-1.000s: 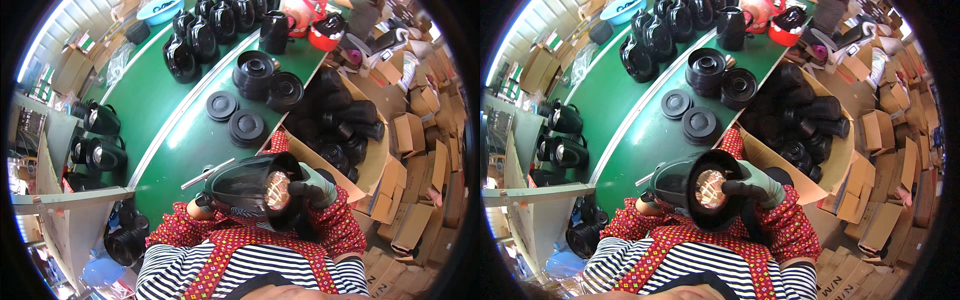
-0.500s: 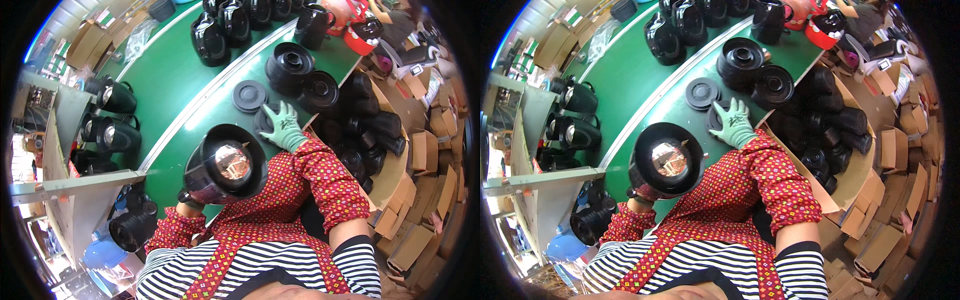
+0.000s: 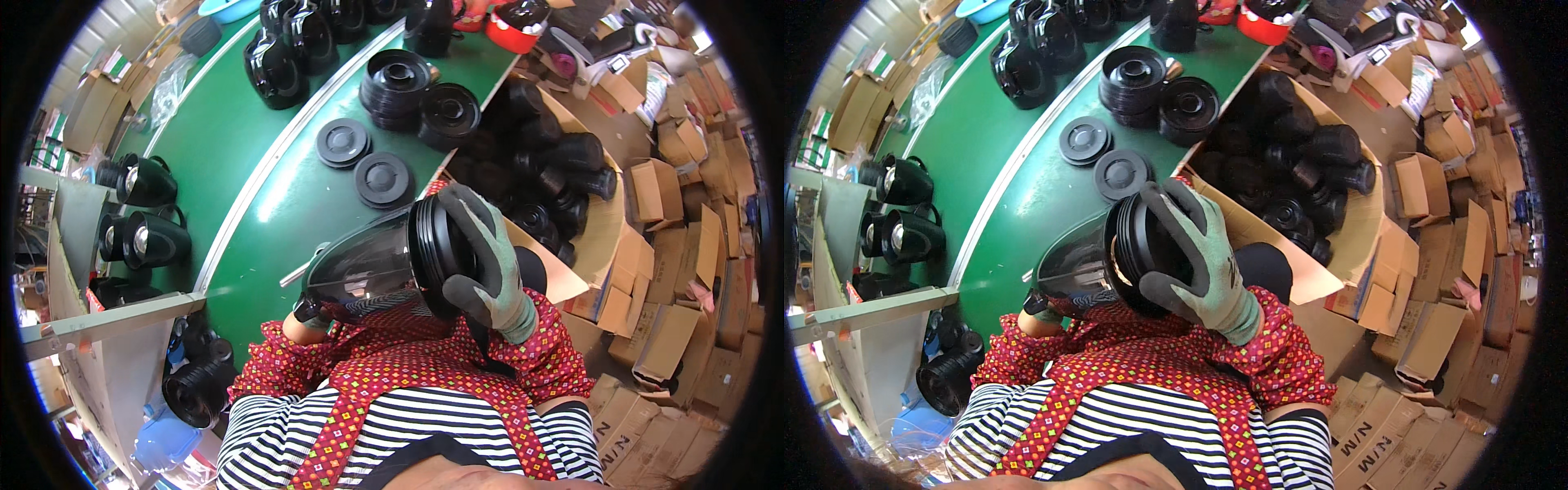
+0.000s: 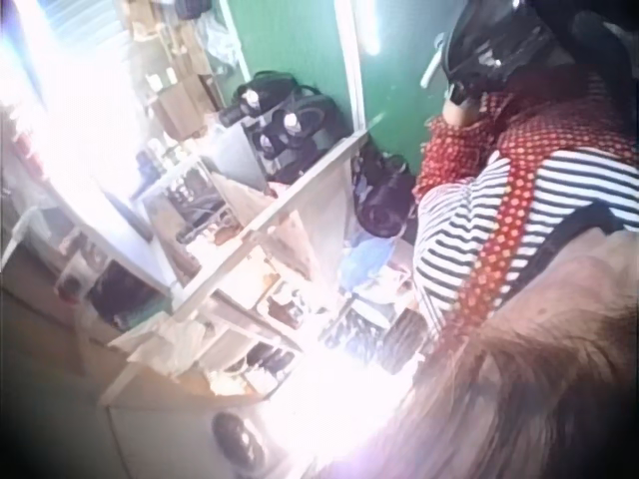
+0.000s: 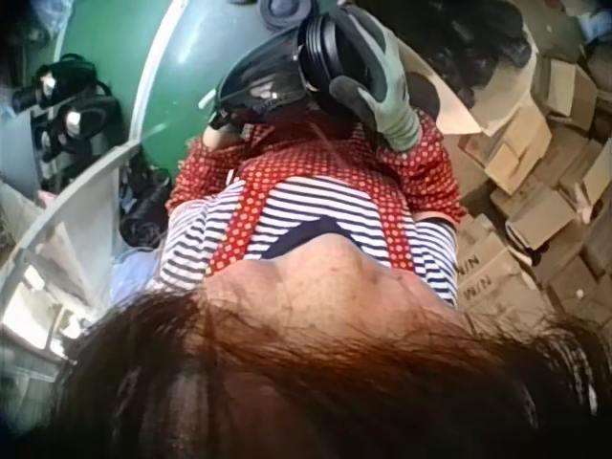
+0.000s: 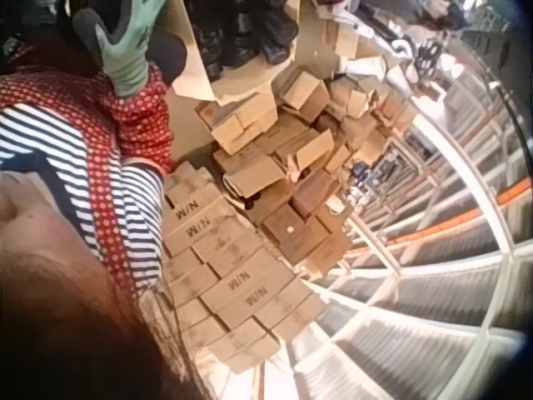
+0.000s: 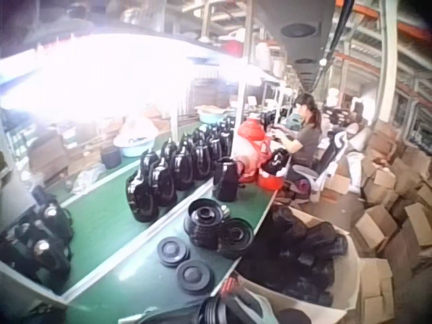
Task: The person assembles black electric kettles at a workstation. They pick up a kettle body, insert a metal heating element, attach a lid, and place the completed unit on the table. The process is repeated for multiple kettles.
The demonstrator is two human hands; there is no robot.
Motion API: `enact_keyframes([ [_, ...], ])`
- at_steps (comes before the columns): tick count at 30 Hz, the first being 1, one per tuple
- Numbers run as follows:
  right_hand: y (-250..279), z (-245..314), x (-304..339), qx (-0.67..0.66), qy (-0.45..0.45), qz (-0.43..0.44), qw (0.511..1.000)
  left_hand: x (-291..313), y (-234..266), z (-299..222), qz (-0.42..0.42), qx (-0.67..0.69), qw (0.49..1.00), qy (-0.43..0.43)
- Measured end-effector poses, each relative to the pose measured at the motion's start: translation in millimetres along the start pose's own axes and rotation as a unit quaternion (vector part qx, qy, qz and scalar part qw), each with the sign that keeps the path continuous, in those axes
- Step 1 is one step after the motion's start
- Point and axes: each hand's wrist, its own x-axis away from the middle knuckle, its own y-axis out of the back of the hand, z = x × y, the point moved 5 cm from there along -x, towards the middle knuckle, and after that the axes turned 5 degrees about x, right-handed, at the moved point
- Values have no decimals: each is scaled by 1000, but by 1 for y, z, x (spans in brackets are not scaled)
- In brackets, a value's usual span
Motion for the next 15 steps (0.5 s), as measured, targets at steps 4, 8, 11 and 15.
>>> enact_keyframes([
  [4,12,8,26,-16,-7,-36,999,-7,59,66,15,174,981,85],
  [8,17,14,40,-45,-6,-48,998,-11,9,36,89,-29,996,-9],
  [11,23,14,49,-62,2,-68,996,-15,28,52,93,-5,996,6],
  [15,21,4,54,-219,-97,-96,966,-3,-9,-17,-69,-464,859,-205],
])
